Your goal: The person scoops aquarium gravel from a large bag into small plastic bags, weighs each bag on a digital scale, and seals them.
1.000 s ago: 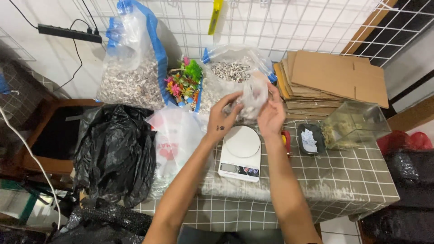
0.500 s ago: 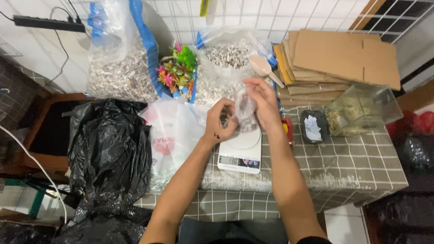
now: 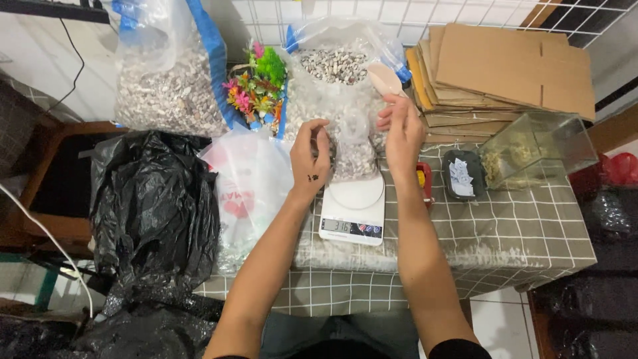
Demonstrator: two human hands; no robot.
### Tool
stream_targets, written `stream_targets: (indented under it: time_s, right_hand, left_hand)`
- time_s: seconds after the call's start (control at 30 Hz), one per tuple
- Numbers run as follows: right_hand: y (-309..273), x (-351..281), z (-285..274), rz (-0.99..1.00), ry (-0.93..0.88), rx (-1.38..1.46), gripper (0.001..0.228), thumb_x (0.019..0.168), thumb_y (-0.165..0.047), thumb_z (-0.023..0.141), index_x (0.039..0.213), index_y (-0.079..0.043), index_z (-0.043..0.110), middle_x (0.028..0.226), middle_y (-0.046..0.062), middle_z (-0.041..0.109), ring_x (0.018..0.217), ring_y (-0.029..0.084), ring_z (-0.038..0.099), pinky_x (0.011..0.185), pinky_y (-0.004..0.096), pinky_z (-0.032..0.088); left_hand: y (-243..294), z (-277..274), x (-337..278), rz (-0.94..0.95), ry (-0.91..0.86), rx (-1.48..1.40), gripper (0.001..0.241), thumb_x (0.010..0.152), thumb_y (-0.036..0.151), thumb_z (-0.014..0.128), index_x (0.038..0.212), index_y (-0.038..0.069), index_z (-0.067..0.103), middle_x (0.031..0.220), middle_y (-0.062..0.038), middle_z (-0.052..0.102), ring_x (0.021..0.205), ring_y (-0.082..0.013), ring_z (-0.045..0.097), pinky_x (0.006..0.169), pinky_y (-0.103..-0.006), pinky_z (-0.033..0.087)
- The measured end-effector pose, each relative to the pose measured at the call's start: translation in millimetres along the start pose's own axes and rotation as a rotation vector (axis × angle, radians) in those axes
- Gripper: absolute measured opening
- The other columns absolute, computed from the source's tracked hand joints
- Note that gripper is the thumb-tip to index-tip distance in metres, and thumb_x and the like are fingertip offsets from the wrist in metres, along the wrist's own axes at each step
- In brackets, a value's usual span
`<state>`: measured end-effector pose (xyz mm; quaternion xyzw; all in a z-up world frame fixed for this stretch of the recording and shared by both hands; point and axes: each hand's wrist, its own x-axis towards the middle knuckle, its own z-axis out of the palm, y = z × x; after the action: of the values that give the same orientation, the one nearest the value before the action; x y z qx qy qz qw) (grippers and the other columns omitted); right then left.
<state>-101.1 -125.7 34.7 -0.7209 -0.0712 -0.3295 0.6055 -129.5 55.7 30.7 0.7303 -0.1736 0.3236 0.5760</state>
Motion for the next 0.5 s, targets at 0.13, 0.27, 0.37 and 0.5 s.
stream_targets:
  time_s: [0.13, 0.27, 0.37, 0.5]
  right_hand:
    - [4.3, -0.2, -2.2, 0.048, 0.002, -0.095, 0.049, 0.115, -0.039, 0.033, 0.112, -0.005, 0.069, 0.078, 0.012, 0.071, 0.061, 0.020, 0.069, 0.054, 0.030, 0.060]
    - [-3.5, 0.0, -9.0, 0.197, -0.128, -0.300, 0.066, 0.112, -0.052, 0.027, 0.093, -0.012, 0.075, 0.068, 0.009, 0.072, 0.065, 0.025, 0.072, 0.065, 0.038, 0.058]
    - [7.8, 3.5, -16.6, 0.350, -0.351, -0.439, 0.083, 0.108, -0.067, 0.018, 0.078, -0.016, 0.075, 0.059, 0.005, 0.070, 0.069, 0.023, 0.074, 0.081, 0.041, 0.056]
    - [-25.4, 4.2, -23.6, 0.452, -0.613, -0.492, 0.046, 0.100, -0.047, 0.049, 0.083, -0.017, 0.077, 0.063, 0.007, 0.072, 0.078, 0.029, 0.075, 0.079, 0.045, 0.054]
  left_hand:
    - [-5.3, 0.4, -4.3, -0.029, -0.016, 0.027, 0.024, 0.109, 0.019, 0.042, 0.117, 0.009, 0.063, 0.084, -0.009, 0.065, 0.065, -0.0211, 0.063, 0.061, -0.0344, 0.054]
    - [-1.0, -3.8, -4.2, -0.037, -0.070, 0.085, 0.025, 0.107, 0.022, 0.047, 0.120, 0.008, 0.063, 0.088, -0.011, 0.069, 0.075, -0.0251, 0.068, 0.067, -0.0382, 0.056]
    - [-7.1, -1.6, -8.2, -0.026, -0.123, 0.113, 0.030, 0.098, 0.028, 0.062, 0.123, 0.012, 0.064, 0.094, -0.008, 0.072, 0.080, -0.0239, 0.070, 0.073, -0.0380, 0.058]
    - [-10.6, 3.1, -10.1, -0.030, -0.178, 0.106, 0.046, 0.088, 0.028, 0.077, 0.129, 0.014, 0.062, 0.100, -0.009, 0.072, 0.082, -0.0276, 0.071, 0.074, -0.0419, 0.058]
